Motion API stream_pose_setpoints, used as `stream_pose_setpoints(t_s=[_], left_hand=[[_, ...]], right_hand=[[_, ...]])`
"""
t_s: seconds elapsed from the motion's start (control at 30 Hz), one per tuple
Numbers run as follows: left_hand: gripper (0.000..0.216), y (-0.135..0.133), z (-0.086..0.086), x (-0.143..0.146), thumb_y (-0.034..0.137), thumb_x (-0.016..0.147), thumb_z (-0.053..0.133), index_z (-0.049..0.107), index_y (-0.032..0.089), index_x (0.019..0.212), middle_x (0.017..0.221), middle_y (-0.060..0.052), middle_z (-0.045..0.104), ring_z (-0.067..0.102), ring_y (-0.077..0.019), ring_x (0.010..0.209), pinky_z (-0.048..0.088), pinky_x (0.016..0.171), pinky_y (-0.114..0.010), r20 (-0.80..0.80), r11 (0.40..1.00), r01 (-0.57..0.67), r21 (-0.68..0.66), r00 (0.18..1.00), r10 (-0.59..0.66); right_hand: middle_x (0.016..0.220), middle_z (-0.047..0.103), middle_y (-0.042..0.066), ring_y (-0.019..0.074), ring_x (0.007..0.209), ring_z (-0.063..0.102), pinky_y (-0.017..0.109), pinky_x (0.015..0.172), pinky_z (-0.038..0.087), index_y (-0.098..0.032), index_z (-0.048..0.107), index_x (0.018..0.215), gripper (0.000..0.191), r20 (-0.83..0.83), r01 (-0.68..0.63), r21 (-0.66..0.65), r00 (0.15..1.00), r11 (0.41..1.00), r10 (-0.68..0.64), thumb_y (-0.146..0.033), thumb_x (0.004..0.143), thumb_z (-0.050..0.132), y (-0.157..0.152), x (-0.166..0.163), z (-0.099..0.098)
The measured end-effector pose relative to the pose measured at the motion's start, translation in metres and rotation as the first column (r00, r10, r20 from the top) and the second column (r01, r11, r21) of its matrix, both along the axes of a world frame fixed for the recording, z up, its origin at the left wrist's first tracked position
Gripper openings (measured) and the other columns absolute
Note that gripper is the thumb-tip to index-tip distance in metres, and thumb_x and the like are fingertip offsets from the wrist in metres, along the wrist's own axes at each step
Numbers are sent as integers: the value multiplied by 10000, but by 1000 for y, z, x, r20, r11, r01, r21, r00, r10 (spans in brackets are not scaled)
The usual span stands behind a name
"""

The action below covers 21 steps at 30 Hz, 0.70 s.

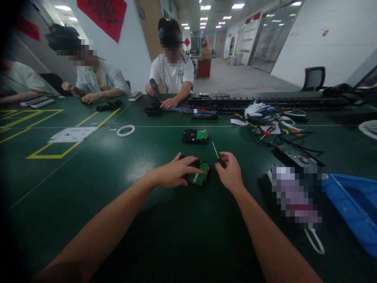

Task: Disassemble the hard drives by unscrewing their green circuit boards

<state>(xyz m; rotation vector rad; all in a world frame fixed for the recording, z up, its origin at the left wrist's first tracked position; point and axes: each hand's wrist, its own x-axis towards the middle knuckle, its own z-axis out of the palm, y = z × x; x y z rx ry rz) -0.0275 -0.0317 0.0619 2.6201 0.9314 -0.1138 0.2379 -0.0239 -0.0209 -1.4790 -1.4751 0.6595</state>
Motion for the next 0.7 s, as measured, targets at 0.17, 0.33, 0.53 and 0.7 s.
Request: stream_pose_setpoints(t_s=[0.17,0.33,0.53,0.7], left_hand=[[794,0,-4,1,178,825,731,388,398,1507,1690,-108,124,131,-374,1553,45,1168,-743,-7,1000,-2,28,1000,3],[850,-4,-9,2,131,776,770,396,381,1497,1677,-118,182,173,-375,1544,98,1195,-702,-5,993,-22,118,1000,23],[841,-34,-17,18,397,772,817,406,238,1488,1644,-179,259,220,-394,1528,185,1224,-621,80,969,-77,234,995,60],[713,-66,-42,54,536,942,566,394,103,1482,1606,-192,329,242,-359,1521,243,1242,-519,291,882,-262,392,945,151]], right_hand=[[1126,653,103,208,782,736,354,652,632,-193,566,1187,449,-128,41,-10,991,999,-42,-436,835,702,8,-5,-2],[1061,694,110,196,689,720,336,552,609,-180,663,1059,370,-15,113,-30,993,993,-114,-498,869,650,21,-7,0],[1203,687,133,303,1123,654,522,998,522,-177,705,1111,317,193,114,352,962,929,-191,-355,848,700,23,-2,2],[1216,697,120,275,1082,674,470,925,562,-201,642,1239,330,212,46,441,965,896,-154,-314,929,617,13,-7,12]])
